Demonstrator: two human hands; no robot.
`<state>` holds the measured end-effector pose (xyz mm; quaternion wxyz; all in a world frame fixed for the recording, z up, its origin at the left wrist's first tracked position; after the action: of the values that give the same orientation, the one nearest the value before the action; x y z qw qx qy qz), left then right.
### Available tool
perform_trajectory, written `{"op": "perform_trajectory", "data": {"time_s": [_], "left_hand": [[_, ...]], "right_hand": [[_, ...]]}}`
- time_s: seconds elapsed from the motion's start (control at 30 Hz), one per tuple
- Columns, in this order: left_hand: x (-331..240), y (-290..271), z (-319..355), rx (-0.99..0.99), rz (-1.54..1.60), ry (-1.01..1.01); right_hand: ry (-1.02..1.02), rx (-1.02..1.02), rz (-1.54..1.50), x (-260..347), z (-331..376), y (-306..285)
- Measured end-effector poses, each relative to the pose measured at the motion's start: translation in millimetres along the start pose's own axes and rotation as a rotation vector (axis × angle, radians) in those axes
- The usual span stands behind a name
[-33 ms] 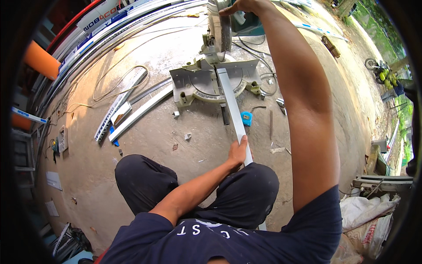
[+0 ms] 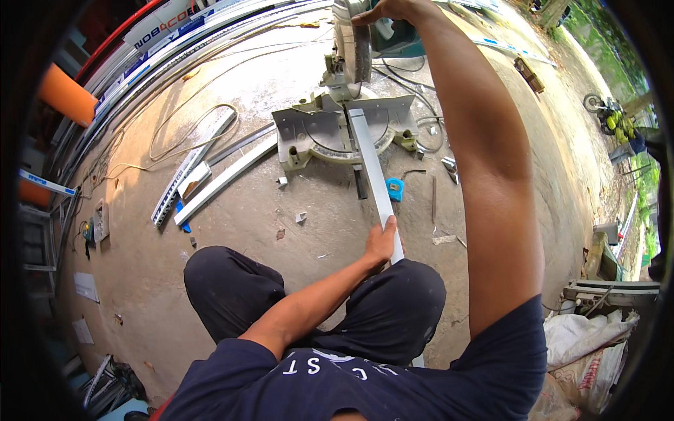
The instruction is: The person cuts aluminum profiles to length using a miter saw, then smooths the cut edges with an angle grinder. The person places the finished piece into a larger aluminum frame on the floor.
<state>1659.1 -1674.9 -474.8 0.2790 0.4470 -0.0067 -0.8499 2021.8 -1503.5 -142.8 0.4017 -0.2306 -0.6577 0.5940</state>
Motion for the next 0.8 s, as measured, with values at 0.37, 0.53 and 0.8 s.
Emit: {"op": "perform_trajectory", "data": {"time_s": [0.37,0.53,0.8], "left_hand": [[-1.8,-7.3,-0.6,-0.003,-0.072,0.028],[-8.7,-15.6,5.4,0.001,-0.038,-0.022],[-13.4,-18.7,7.3,-0.002,-0.103,-0.074]], "right_hand": [[-0.045,-0.051,-0.039,2.5,23.0,-1.8],[-0.048,-0.087,-0.215,-0.9,39.9,0.5],[-0.139,-0.191,-0.297,-1.0,68.9,6.6]]}}
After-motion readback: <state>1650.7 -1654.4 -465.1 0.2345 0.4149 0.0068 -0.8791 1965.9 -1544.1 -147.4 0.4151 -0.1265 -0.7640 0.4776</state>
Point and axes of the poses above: each hand's wrist, its own z-axis away from the middle knuckle, its own y-axis out of the palm, x = y × z, the point moved 1 cm from there along -z, towards the middle knuckle, and after that the axes turned 4 degrees about -z, right-handed, at the moved point
